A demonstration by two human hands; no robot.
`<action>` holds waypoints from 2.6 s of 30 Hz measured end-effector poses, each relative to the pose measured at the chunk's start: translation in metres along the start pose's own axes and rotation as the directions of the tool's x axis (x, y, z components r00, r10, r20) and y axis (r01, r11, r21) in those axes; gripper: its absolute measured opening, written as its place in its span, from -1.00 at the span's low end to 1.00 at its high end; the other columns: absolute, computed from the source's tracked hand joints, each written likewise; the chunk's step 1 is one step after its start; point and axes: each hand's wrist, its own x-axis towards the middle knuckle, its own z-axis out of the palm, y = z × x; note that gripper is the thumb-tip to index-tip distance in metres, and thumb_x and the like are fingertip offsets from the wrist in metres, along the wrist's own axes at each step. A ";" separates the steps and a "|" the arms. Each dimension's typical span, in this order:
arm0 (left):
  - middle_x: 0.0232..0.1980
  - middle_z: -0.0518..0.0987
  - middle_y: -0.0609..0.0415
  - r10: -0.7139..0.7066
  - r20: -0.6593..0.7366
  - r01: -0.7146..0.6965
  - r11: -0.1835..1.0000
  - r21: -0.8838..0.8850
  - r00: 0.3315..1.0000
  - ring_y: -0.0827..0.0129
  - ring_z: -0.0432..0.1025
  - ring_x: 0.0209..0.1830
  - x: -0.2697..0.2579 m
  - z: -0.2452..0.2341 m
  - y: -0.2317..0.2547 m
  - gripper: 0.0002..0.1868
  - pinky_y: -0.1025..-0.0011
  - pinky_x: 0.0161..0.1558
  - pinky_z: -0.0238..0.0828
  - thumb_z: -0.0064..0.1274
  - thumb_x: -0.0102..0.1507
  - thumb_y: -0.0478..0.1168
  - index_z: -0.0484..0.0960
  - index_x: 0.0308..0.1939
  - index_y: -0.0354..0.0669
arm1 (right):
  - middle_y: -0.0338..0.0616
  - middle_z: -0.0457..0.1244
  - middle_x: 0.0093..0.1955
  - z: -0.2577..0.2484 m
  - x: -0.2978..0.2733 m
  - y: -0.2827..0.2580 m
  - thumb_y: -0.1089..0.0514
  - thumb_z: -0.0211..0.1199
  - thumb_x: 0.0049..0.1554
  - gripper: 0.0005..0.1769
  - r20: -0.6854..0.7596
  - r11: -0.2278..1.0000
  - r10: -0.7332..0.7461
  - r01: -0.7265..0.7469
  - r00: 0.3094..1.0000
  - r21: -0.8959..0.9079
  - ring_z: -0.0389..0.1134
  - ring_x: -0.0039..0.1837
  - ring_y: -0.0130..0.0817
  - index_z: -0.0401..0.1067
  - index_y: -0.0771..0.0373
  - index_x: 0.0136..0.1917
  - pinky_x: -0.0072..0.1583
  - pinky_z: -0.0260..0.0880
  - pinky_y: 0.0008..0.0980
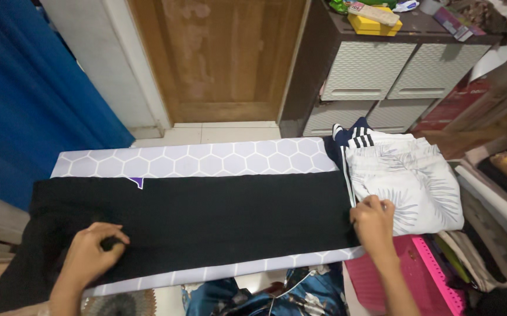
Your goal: The person folds a black t-shirt and a navy blue t-shirt on a hexagonal-patterned ironing board. They smooth the fabric, fold the sleeves and sides, and stack the finished shirts on the board.
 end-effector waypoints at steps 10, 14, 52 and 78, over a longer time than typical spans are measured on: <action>0.20 0.56 -0.22 0.446 -0.199 -0.394 0.884 0.252 0.873 -0.05 0.43 0.22 0.033 0.101 0.137 -0.60 -0.01 0.32 0.25 0.10 0.19 -0.19 0.60 0.06 -0.33 | 0.14 0.36 0.18 0.023 0.076 -0.146 0.24 0.25 0.03 -0.58 0.098 0.797 -0.111 0.030 0.989 0.603 0.33 0.31 0.07 0.45 0.36 0.18 0.35 0.30 -0.07; 0.50 0.31 -0.21 0.505 -0.131 -0.463 0.849 0.255 0.853 -0.03 0.14 0.54 0.044 0.173 0.165 -0.32 0.00 0.47 0.00 0.02 0.28 0.00 0.36 0.40 -0.33 | 0.30 0.14 0.46 0.055 0.074 -0.185 0.09 0.30 0.14 -0.32 0.068 0.812 -0.337 0.254 0.939 0.525 0.14 0.50 0.16 0.24 0.49 0.42 0.43 0.06 0.05; 0.71 -0.44 0.13 -0.593 0.023 0.516 0.718 0.466 0.805 -0.27 -0.55 0.65 0.084 0.050 -0.062 0.04 -0.65 0.29 -0.52 -0.34 0.19 0.61 -0.23 0.63 0.38 | 0.05 0.19 0.46 0.091 0.079 -0.030 -0.25 0.12 0.19 -0.33 0.521 0.932 0.261 -0.072 0.813 -0.355 0.13 0.54 -0.01 0.33 0.23 0.39 0.50 0.12 -0.01; 0.38 0.42 -0.24 -0.440 -0.302 0.296 0.857 -0.422 0.846 0.05 0.31 0.39 0.055 0.002 -0.266 -0.24 0.28 0.37 0.19 0.04 0.32 0.19 0.37 0.38 -0.32 | -0.13 0.08 0.57 0.194 0.184 -0.423 -0.10 0.18 0.20 -0.44 0.116 0.549 -0.697 0.422 0.708 0.721 -0.03 0.61 -0.09 0.33 -0.02 0.45 0.52 -0.17 0.00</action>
